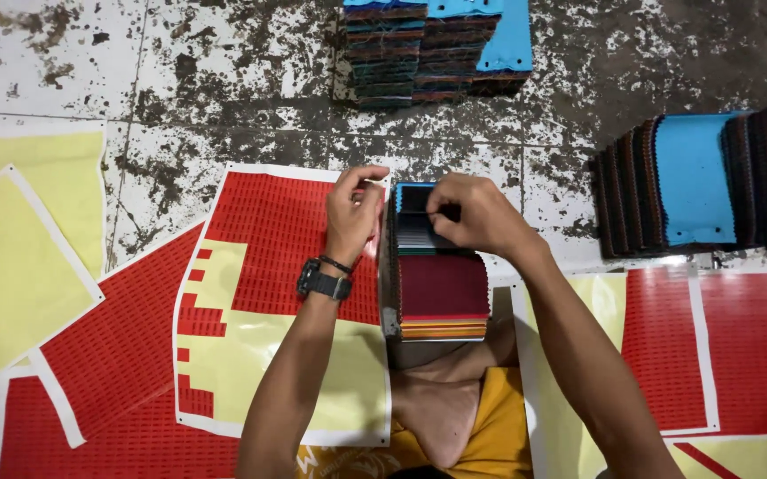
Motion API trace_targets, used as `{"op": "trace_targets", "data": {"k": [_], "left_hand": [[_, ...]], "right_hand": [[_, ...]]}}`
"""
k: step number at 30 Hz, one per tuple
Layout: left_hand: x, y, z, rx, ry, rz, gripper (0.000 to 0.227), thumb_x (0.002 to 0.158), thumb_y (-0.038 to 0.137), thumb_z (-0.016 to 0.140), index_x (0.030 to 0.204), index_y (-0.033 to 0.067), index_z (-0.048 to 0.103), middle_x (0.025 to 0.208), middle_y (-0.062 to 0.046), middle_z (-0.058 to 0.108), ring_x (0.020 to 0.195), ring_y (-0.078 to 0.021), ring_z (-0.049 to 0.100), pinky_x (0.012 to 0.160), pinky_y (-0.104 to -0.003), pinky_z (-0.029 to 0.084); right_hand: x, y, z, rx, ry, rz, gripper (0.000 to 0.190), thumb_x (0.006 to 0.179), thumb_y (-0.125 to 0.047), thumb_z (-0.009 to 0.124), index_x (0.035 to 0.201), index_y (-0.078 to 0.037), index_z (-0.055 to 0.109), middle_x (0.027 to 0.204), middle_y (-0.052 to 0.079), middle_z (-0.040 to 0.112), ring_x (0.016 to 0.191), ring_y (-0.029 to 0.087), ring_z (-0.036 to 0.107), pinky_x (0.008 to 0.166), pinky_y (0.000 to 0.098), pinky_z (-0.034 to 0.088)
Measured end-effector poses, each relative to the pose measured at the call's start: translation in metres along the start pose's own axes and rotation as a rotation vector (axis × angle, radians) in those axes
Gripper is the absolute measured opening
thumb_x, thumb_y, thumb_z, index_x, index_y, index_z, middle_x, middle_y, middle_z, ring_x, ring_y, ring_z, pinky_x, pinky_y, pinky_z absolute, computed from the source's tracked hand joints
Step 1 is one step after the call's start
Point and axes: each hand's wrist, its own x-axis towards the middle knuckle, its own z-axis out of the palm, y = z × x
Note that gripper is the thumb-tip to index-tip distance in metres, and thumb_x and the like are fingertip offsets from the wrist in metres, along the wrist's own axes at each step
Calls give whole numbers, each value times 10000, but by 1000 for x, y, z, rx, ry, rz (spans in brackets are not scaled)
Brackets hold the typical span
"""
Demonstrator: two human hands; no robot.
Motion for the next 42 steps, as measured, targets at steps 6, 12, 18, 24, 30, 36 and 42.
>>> {"op": "trace_targets", "data": {"k": [6,12,18,24,30,36,42], "left_hand": [[7,25,21,-26,-184,-43,345,1036,350,548,1295,147,653,1243,-135,596,1282,-405,486,1151,-508,314],[16,12,40,-37,-245,-124,393,1066,433,459,1328,200,636,1270,-121,567,1300,-371,453,1179,-480,273],[14,16,36,-10,-240,-110,399,1063,439,476,1328,178,620,1267,-147,574,1284,-399,472,1149,-504,306],[12,24,36,7,-184,-122,393,1056,424,477,1281,149,646,1215,-147,590,1257,-399,510,1112,-511,350],[16,-7,23,123,269,-21,175,1029,177,529,1132,119,658,957,-76,615,984,-282,634,861,-411,488],[2,-39,-9,567,118,350,226,849,173,650,1052,240,725,875,0,522,819,-292,602,729,-424,504],[-9,-54,-10,795,-33,622,283,884,160,600,1087,319,716,1055,21,535,914,-256,549,695,-386,479]], "right_hand": [[4,-14,-8,378,-184,117,170,939,-100,714,1078,-14,759,897,227,760,829,317,739,661,412,586],[3,1,3,498,-192,154,122,936,-111,749,1039,-55,782,824,92,756,818,136,673,633,304,582],[2,4,6,522,-171,158,131,944,-98,754,1053,-27,764,828,88,740,788,143,657,633,304,563],[1,-1,3,478,-226,175,109,967,-100,711,1030,-24,756,811,80,730,769,146,654,634,305,564],[4,12,10,396,-140,281,122,1000,-76,664,1060,9,727,817,153,720,759,243,705,667,368,598],[15,-3,9,16,-186,349,156,981,-129,650,1030,-15,743,886,209,745,901,420,734,753,508,588],[19,19,26,-213,-248,387,172,977,-218,628,1055,-105,732,965,127,741,977,366,727,813,510,595]]}}
